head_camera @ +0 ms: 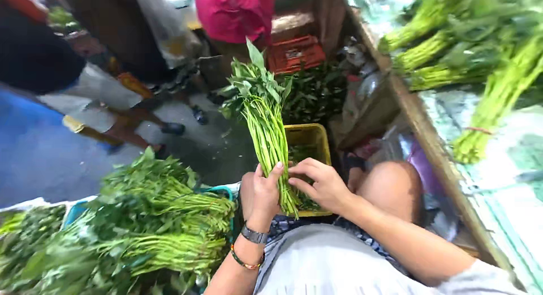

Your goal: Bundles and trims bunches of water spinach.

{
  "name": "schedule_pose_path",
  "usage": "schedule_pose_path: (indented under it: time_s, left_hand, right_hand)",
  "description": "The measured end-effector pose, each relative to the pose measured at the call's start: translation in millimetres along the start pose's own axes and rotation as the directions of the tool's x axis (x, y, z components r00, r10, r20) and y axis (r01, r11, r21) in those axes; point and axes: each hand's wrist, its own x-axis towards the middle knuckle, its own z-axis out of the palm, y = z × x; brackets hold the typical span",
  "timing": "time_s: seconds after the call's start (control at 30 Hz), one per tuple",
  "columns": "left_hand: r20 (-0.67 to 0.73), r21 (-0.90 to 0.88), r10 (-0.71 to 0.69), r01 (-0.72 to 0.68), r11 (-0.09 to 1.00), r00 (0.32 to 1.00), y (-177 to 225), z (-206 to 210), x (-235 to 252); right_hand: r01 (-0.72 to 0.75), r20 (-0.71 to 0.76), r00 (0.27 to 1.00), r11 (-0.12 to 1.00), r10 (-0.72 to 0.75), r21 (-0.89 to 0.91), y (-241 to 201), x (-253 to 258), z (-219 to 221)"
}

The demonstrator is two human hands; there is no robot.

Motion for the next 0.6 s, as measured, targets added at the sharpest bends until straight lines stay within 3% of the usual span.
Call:
schedule_pose_path:
  time_s: [0.2, 0.33, 0.47, 0.6]
  left_hand:
    - [0.104, 0.025, -0.023, 0.021, 0.999, 0.994, 5.0, 28.1, 16.4]
    - [0.089, 0.099, -0.098, 0.089, 0.991, 0.991, 9.4, 47.5, 22.2]
    - [0.146, 0.088, -0.128, 0.116, 0.989, 0.981, -10.4, 58.6, 35.8]
    - [0.120, 0.095, -0.213, 0.202, 0.975, 0.970, -20.7, 68.9, 43.2]
  right_hand:
    - [-0.018, -0.247, 0.969, 1.000, 0.017, -0.004, 29.6, -9.3, -1.0]
    - [-0.037, -0.250, 0.968, 0.997, 0.019, -0.067, 45.8, -10.1, -8.3]
    - [-0.002, -0.246, 0.969, 0.991, -0.031, -0.134, 68.6, -9.5, -20.8]
    - [-0.003, -0.257, 0.966, 0.999, -0.006, -0.034, 73.9, -13.5, -21.7]
